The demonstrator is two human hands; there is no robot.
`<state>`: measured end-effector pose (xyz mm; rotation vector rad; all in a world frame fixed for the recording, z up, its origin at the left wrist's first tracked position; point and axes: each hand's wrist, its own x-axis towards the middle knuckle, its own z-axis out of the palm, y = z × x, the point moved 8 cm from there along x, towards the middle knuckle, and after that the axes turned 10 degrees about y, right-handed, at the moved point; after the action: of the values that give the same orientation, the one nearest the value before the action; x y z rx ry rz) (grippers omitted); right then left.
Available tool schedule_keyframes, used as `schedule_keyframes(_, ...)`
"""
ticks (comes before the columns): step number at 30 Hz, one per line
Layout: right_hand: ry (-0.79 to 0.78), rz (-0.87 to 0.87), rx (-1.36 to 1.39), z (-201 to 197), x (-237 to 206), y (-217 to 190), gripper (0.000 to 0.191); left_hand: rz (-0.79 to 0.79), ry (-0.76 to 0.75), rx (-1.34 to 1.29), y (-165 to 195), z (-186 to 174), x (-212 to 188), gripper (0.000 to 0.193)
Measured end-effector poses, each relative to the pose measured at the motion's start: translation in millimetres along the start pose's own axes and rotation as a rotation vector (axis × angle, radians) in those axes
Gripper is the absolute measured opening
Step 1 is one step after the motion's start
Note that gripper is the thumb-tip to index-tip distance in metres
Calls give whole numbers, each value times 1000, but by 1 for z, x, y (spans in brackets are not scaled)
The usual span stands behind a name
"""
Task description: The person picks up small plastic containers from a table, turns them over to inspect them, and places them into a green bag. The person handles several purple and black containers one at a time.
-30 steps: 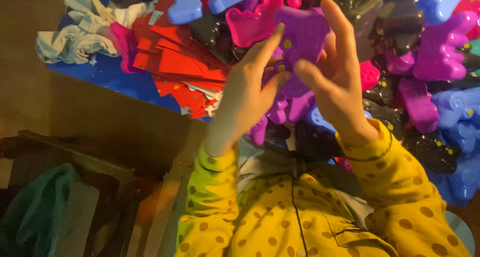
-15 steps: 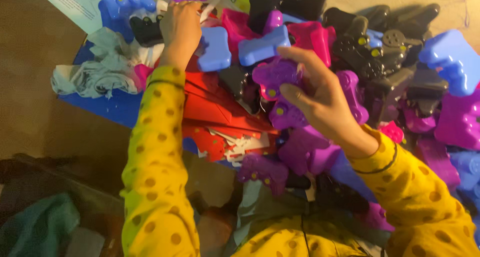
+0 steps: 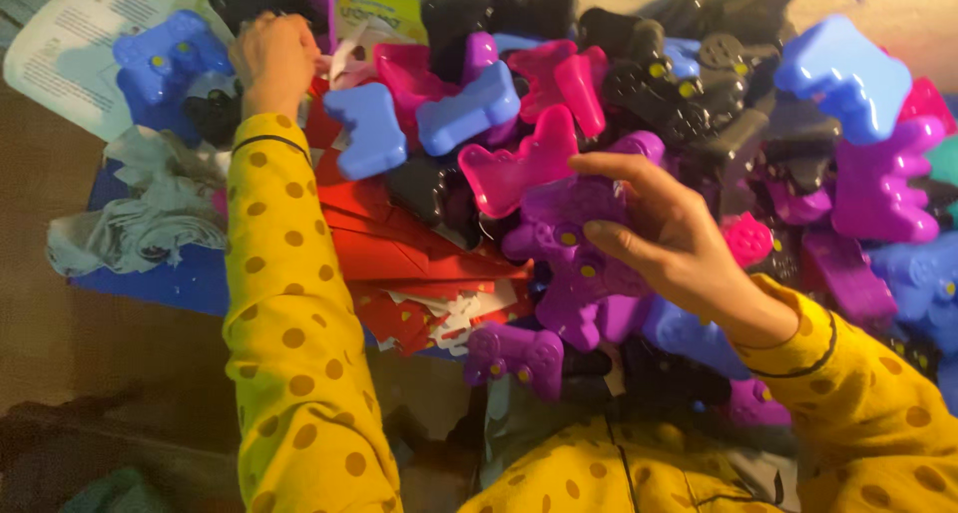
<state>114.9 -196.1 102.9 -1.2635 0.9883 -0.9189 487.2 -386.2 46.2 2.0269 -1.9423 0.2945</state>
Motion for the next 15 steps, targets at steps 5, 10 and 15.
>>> schedule_keyframes(5,95,14,26,-31,-44,2,53,333,359,-59,37,-52,-32,31)
schedule_keyframes(10,242,-37,-76,-78,-78,3,56,237,169,12,45,-38,-32,26)
schedule_keyframes(15,377,41,224,-121,-109,15,59,122,144,-318,52,-35,-11,12)
